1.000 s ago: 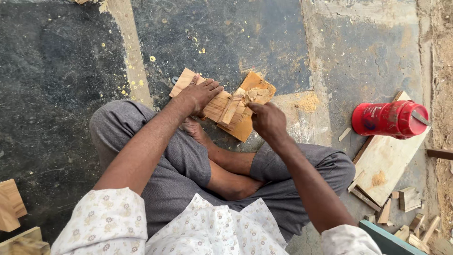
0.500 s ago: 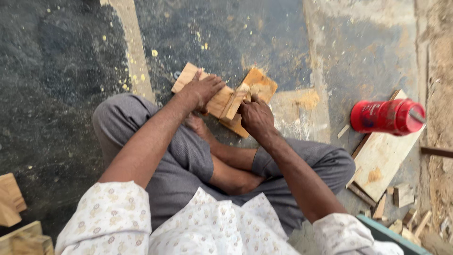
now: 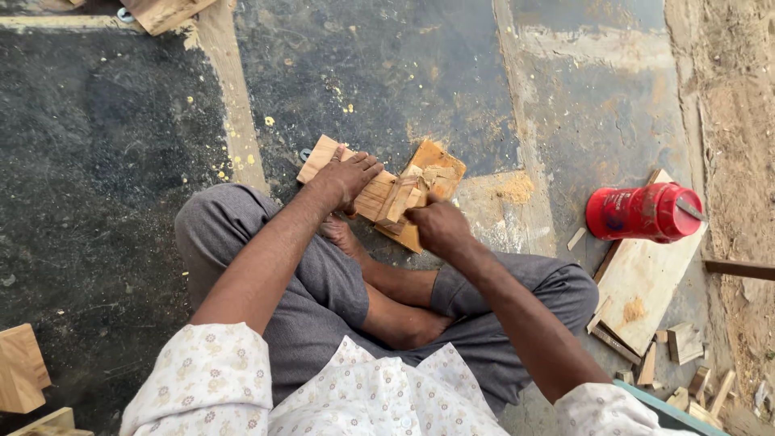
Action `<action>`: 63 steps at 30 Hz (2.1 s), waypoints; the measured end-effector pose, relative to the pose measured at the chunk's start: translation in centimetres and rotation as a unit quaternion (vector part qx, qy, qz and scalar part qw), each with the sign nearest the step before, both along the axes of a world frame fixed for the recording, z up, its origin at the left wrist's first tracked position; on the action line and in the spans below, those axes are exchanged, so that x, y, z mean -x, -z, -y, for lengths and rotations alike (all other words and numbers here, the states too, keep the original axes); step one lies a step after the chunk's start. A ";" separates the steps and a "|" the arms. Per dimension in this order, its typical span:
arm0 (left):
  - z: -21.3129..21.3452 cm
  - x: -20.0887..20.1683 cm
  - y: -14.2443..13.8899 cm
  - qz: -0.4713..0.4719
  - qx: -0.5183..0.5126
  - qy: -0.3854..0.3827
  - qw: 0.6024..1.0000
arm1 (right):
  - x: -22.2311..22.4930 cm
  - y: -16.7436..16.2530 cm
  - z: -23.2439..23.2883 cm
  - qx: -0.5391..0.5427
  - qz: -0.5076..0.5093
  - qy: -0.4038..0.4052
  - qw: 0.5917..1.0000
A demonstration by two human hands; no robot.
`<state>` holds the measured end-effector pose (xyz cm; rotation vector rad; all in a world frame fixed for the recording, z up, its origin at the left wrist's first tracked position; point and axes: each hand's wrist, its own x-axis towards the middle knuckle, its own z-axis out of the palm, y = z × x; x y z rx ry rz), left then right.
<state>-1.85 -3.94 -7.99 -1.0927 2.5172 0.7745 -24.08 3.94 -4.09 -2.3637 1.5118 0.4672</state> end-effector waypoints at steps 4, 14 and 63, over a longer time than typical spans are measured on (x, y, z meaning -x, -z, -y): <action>0.0 -0.2 -0.1 0.007 -0.013 -0.012 1.000 | 2.4 -2.2 2.4 0.121 0.019 -0.161 0.979; 0.0 0.2 0.2 0.029 -0.003 -0.006 1.000 | 1.6 -0.5 5.2 0.097 0.106 -0.310 0.940; -6.4 1.7 1.6 -0.738 -0.265 -0.135 0.606 | 0.4 -9.5 -3.2 0.351 0.351 0.063 0.866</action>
